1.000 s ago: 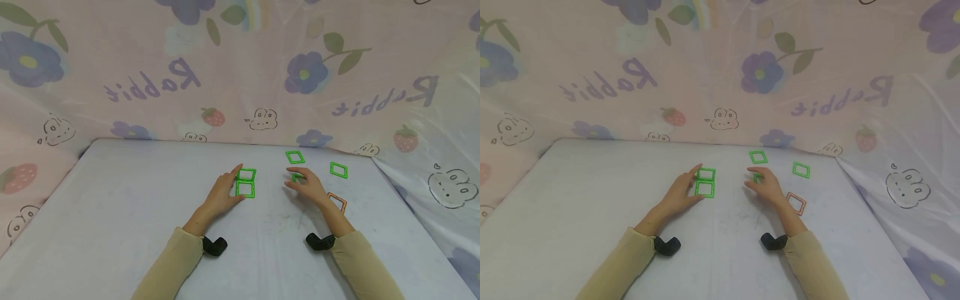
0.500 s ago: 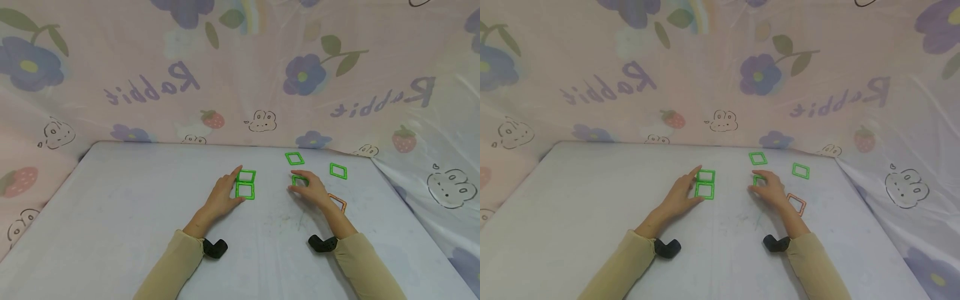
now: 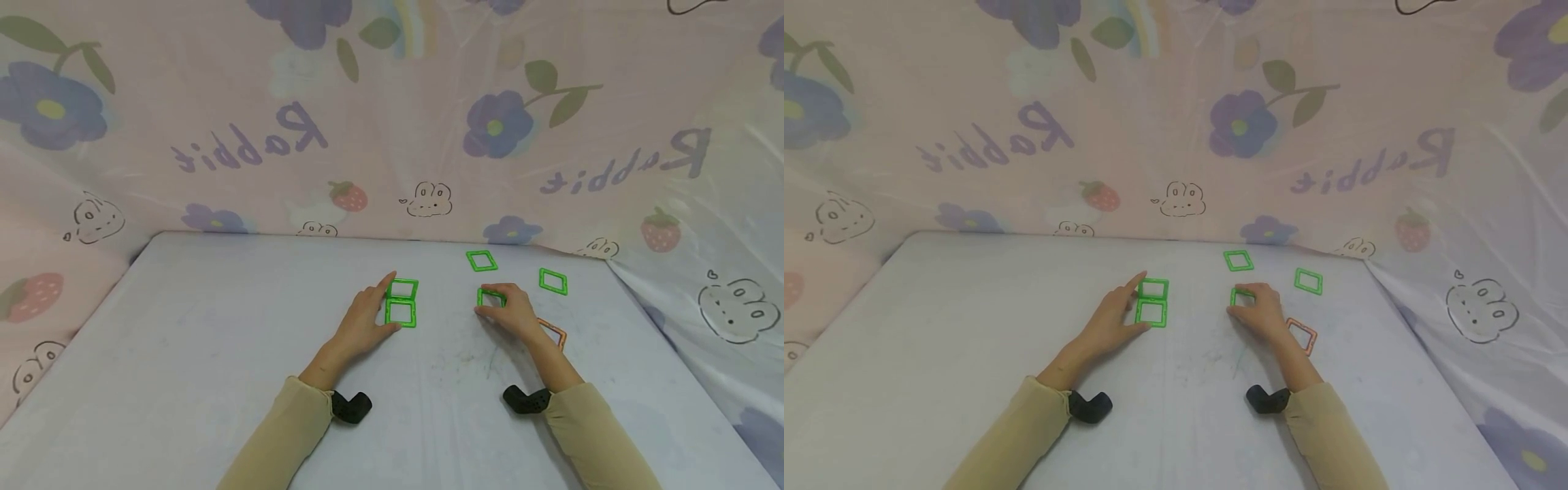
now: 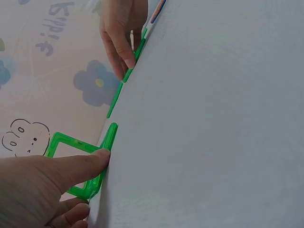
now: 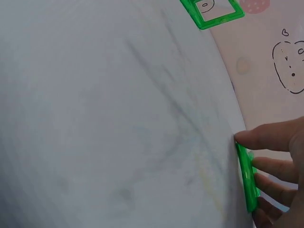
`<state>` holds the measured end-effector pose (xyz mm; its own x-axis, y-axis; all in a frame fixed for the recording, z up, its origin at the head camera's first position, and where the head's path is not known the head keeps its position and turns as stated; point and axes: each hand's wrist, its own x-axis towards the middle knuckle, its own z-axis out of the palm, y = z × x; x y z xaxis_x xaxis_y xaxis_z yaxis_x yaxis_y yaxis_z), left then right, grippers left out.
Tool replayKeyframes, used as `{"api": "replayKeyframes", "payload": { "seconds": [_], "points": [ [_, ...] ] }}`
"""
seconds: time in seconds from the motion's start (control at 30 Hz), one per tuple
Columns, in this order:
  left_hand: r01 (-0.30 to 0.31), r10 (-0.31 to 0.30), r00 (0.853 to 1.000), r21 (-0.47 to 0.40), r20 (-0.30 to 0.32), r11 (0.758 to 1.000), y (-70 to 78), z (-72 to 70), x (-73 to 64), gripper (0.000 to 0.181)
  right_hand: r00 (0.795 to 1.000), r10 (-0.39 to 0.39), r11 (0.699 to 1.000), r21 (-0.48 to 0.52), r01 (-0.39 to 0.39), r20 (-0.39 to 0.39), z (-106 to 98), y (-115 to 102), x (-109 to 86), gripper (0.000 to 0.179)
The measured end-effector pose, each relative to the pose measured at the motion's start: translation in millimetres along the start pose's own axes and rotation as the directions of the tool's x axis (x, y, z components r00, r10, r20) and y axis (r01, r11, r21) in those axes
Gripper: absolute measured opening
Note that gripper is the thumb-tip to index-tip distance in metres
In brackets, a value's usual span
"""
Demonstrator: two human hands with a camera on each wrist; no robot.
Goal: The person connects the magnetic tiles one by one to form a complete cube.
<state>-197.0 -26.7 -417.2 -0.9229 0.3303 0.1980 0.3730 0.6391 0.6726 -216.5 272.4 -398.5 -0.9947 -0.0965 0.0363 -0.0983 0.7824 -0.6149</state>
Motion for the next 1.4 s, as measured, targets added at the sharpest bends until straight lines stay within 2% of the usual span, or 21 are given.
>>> {"api": "replayKeyframes", "payload": {
  "seconds": [0.27, 0.53, 0.7, 0.87, 1.07, 1.4],
  "points": [
    [0.009, -0.009, 1.000, -0.006, -0.006, 1.000, 1.4, -1.6, -0.2, 0.094, 0.999, -0.041, 0.999, 0.010, 0.041, -0.016, 4.7, -0.5, 2.7, 0.053],
    [0.004, -0.004, 1.000, -0.014, -0.010, 1.000, 3.2, -2.8, 0.0, 0.091, 1.000, -0.012, 1.000, 0.023, 0.012, 0.005, 4.6, -10.2, 1.8, 0.054],
    [0.011, -0.011, 1.000, -0.015, -0.006, 1.000, 2.6, -1.9, -0.2, 0.091, 1.000, -0.019, 0.994, 0.105, 0.019, -0.002, 8.3, -10.6, 1.9, 0.055],
    [0.012, -0.012, 1.000, -0.019, -0.001, 1.000, 2.4, -1.2, 0.1, 0.091, 0.998, -0.050, 0.978, 0.203, 0.055, -0.030, 14.3, -11.5, 2.6, 0.056],
    [0.011, -0.011, 1.000, -0.018, 0.001, 1.000, 2.8, -1.0, 0.4, 0.092, 0.996, -0.071, 0.959, 0.271, 0.081, -0.044, 16.7, -17.7, 2.2, 0.056],
    [0.018, -0.018, 1.000, -0.017, 0.013, 1.000, 2.8, -1.9, 0.8, 0.092, 0.995, -0.099, 0.899, 0.428, 0.097, -0.017, 21.4, -20.2, 3.2, 0.056]
  ]
}}
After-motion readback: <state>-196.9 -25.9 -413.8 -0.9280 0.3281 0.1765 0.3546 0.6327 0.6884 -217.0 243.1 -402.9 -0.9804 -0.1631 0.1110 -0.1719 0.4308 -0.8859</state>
